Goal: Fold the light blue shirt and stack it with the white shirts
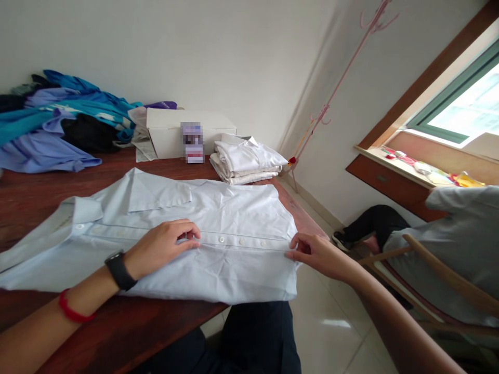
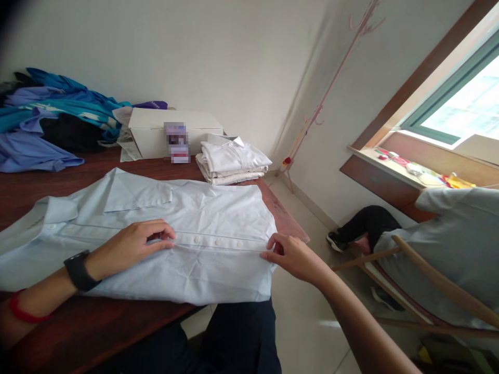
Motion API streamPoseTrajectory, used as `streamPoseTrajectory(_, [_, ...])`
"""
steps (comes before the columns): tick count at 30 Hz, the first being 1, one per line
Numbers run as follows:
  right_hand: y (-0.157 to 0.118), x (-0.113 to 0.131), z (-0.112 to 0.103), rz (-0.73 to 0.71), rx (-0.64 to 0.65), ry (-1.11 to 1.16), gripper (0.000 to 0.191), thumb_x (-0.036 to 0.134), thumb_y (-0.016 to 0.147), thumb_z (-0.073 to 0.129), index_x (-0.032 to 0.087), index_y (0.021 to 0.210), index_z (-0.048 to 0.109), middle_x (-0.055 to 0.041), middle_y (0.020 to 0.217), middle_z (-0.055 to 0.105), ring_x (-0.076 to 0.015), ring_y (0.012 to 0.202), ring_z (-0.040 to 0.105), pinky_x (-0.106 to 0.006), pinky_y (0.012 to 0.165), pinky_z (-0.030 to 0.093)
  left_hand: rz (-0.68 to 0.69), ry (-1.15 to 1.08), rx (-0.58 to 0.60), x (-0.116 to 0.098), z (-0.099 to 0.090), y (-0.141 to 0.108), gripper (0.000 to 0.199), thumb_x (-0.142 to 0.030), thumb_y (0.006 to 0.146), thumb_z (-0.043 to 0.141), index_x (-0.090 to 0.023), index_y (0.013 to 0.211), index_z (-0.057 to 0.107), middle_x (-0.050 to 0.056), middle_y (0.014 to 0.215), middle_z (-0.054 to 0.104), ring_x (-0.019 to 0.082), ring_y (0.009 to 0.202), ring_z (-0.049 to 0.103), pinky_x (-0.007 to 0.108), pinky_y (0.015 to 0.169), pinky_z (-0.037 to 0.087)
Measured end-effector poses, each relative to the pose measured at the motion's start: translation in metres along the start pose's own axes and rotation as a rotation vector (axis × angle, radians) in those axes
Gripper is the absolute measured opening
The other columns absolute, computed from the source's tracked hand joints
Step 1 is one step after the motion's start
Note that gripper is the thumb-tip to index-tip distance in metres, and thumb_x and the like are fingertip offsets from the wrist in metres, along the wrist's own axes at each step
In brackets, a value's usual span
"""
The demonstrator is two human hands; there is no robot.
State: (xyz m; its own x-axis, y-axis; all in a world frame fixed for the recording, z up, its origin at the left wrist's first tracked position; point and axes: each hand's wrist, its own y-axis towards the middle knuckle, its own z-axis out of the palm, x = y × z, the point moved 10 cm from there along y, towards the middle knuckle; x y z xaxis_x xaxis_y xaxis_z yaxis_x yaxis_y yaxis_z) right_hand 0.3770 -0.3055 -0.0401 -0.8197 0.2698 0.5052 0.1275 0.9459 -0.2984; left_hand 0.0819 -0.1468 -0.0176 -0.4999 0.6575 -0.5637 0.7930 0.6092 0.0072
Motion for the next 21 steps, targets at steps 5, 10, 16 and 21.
streamPoseTrajectory(5, [0.001, 0.006, 0.008, -0.013, 0.030, -0.011, 0.025, 0.042, 0.090, 0.061, 0.020, 0.078, 0.063, -0.0004, 0.070, 0.064, -0.0156, 0.065, 0.055, -0.027, 0.059, 0.036, 0.000, -0.002, -0.017, -0.002, 0.000, -0.002, 0.020, -0.043, 0.093, 0.063, -0.024, 0.090, 0.069, 0.000, 0.092, 0.071, 0.020, 0.085, 0.064, 0.028, 0.077, 0.046])
streamPoseTrajectory(10, [0.005, 0.004, 0.010, -0.032, 0.049, -0.011, 0.023, 0.039, 0.090, 0.059, 0.020, 0.076, 0.060, 0.0006, 0.068, 0.062, -0.0154, 0.064, 0.054, -0.027, 0.060, 0.036, 0.031, 0.015, -0.042, -0.004, -0.001, -0.005, 0.018, -0.040, 0.095, 0.062, -0.023, 0.091, 0.068, 0.001, 0.093, 0.069, 0.020, 0.087, 0.064, 0.029, 0.079, 0.046])
streamPoseTrajectory(16, [0.007, 0.003, 0.012, -0.018, 0.048, -0.060, 0.024, 0.041, 0.087, 0.060, 0.020, 0.074, 0.060, -0.0001, 0.069, 0.063, -0.0162, 0.065, 0.055, -0.027, 0.060, 0.035, 0.068, 0.055, -0.116, -0.008, -0.004, -0.005, 0.014, -0.035, 0.094, 0.065, -0.022, 0.095, 0.070, 0.004, 0.098, 0.068, 0.021, 0.093, 0.064, 0.032, 0.085, 0.050])
streamPoseTrajectory(21, [0.010, -0.007, 0.012, -0.030, -0.016, -0.170, 0.021, 0.043, 0.083, 0.063, 0.022, 0.080, 0.063, 0.0007, 0.066, 0.063, -0.0171, 0.063, 0.056, -0.028, 0.060, 0.036, 0.102, 0.262, -0.163, -0.015, -0.002, -0.019, 0.031, -0.037, 0.093, 0.069, -0.021, 0.120, 0.069, 0.013, 0.139, 0.058, 0.031, 0.131, 0.053, 0.046, 0.110, 0.044])
